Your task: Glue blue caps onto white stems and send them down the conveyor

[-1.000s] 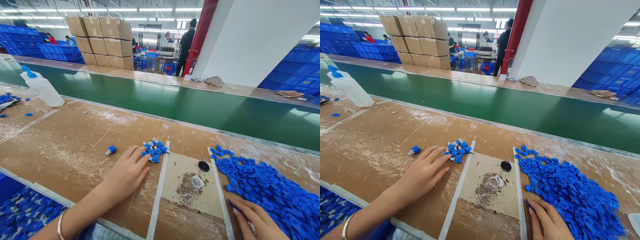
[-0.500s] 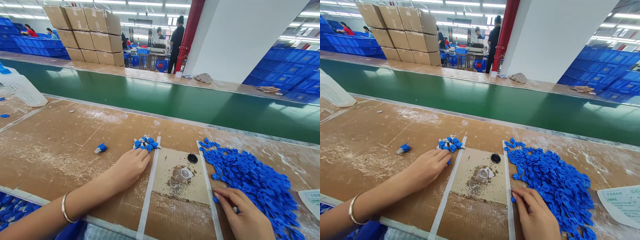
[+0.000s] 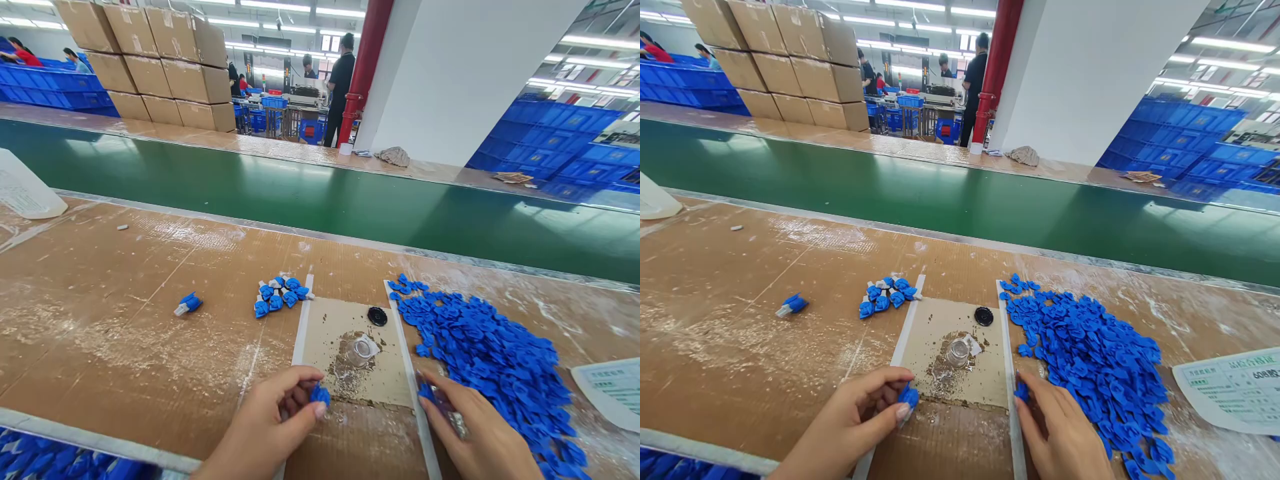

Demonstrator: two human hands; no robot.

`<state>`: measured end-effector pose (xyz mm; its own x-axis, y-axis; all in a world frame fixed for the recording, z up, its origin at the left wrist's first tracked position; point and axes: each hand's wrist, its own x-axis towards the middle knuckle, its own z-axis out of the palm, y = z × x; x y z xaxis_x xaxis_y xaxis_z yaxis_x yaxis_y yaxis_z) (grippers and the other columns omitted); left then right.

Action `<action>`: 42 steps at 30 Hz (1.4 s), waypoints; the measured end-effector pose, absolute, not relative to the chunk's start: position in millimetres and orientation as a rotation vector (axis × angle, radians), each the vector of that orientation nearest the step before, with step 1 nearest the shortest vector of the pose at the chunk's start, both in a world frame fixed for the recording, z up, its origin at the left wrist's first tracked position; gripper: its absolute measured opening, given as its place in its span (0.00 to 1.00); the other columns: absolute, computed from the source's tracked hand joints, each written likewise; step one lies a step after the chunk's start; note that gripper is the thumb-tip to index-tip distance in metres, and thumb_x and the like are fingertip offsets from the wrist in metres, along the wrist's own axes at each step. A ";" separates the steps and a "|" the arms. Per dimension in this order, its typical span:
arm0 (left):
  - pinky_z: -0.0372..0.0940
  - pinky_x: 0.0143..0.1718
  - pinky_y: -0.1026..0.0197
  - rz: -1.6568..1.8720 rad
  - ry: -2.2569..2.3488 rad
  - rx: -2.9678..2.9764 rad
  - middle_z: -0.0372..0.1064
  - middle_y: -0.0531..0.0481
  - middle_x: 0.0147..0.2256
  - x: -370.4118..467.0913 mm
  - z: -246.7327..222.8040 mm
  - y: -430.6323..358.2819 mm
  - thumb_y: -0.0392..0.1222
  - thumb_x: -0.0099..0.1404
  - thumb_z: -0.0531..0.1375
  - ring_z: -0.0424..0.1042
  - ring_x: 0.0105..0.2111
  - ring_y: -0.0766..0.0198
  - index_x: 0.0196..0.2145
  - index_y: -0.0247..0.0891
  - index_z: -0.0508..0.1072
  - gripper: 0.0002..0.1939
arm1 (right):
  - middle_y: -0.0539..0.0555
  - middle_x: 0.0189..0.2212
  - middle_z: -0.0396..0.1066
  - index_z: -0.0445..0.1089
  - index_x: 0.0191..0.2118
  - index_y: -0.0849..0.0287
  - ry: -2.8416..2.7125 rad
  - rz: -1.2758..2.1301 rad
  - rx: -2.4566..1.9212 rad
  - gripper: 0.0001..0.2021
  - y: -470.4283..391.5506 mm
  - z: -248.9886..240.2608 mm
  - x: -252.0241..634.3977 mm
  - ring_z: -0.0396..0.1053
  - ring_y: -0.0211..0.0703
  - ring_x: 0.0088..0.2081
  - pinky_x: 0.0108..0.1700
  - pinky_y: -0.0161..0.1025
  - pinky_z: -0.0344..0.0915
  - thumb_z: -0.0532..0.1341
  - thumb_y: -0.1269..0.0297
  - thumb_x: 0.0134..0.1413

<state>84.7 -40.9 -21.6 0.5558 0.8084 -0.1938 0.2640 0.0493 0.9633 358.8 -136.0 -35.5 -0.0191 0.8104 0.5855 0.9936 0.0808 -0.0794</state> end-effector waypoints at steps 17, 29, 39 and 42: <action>0.65 0.23 0.70 0.620 0.708 0.852 0.73 0.48 0.29 87.6 -29.8 -38.6 0.52 0.54 0.72 0.73 0.28 0.66 0.43 0.34 0.73 0.25 | 0.54 0.40 0.73 0.63 0.55 0.59 -1.900 -0.162 -1.609 0.14 -88.0 -17.4 301.7 0.68 0.44 0.42 0.45 0.39 0.66 0.54 0.67 0.66; 0.66 0.24 0.69 0.659 0.708 0.833 0.71 0.49 0.32 89.3 -25.3 -42.2 0.50 0.56 0.71 0.71 0.29 0.67 0.45 0.33 0.69 0.25 | 0.50 0.48 0.75 0.64 0.56 0.45 -1.226 0.581 -1.391 0.17 -121.6 -27.0 251.3 0.73 0.37 0.48 0.50 0.30 0.70 0.61 0.61 0.63; 0.67 0.25 0.71 0.658 0.685 0.808 0.71 0.51 0.32 89.5 -24.3 -44.9 0.46 0.56 0.71 0.69 0.27 0.71 0.45 0.34 0.68 0.24 | 0.57 0.49 0.74 0.64 0.58 0.50 -1.280 0.671 -1.244 0.21 -121.1 -42.0 246.1 0.74 0.45 0.49 0.49 0.39 0.75 0.61 0.72 0.60; 0.66 0.25 0.71 0.664 0.675 0.805 0.71 0.52 0.32 89.7 -24.0 -43.9 0.47 0.56 0.70 0.68 0.27 0.71 0.44 0.34 0.68 0.23 | 0.58 0.50 0.74 0.62 0.59 0.51 -1.383 0.589 -1.282 0.22 -120.0 -45.0 249.7 0.75 0.46 0.49 0.47 0.40 0.76 0.60 0.73 0.61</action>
